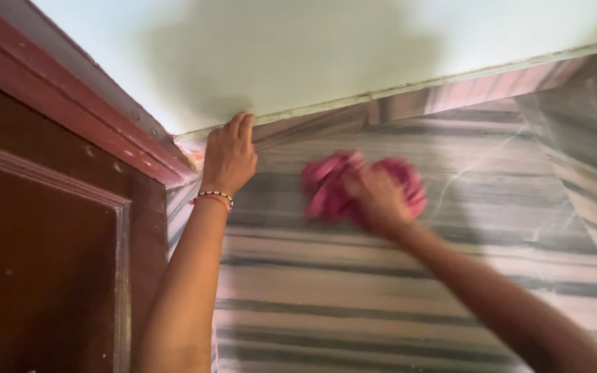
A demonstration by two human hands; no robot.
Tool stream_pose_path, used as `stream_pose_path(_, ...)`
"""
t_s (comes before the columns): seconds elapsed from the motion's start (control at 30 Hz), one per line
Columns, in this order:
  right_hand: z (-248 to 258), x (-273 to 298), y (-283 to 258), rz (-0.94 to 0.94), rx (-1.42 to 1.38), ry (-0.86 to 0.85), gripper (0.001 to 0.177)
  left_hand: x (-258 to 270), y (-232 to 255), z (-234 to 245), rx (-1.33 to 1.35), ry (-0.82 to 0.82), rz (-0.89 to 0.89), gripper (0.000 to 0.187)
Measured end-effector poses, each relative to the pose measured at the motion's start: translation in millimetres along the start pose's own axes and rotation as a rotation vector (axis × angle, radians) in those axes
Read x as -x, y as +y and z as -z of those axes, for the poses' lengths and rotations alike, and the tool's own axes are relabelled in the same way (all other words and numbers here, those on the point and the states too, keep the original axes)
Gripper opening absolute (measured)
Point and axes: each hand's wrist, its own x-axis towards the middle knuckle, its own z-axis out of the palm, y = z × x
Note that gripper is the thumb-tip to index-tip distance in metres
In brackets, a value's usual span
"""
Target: The person wipes the floor and baseboards with a pink cloth. They move along the wall, cleaning the corners and edges of the room.
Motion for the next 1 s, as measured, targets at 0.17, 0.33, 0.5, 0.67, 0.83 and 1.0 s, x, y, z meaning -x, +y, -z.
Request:
stream_pose_path(0.17, 48, -9, 13, -0.176, -0.115, 0.452, 0.056, 15, -20, 2, 0.09, 0.026, 0.03, 0.055)
stream_pose_path(0.33, -11, -34, -125, 0.193, -0.081, 0.343, 0.058, 3, -20, -10, 0.247, 0.218, 0.112, 0.018)
stream_pose_path(0.5, -46, -80, -212, 0.344, -0.153, 0.348, 0.061, -5, -12, -9, 0.267, 0.338, 0.219, 0.006)
stream_pose_path(0.67, -32, -124, -179, 0.337, -0.109, 0.195, 0.052, -6, -16, -9, 0.25, 0.371, 0.195, 0.006)
stream_pose_path(0.83, -15, -116, -76, 0.332, 0.087, 0.213, 0.054, -4, -16, -9, 0.236, 0.395, 0.231, 0.009)
stream_pose_path(1.0, -12, -72, 75, 0.113, 0.156, 0.164, 0.053, -1, -15, -9, 0.241, 0.409, 0.22, 0.009)
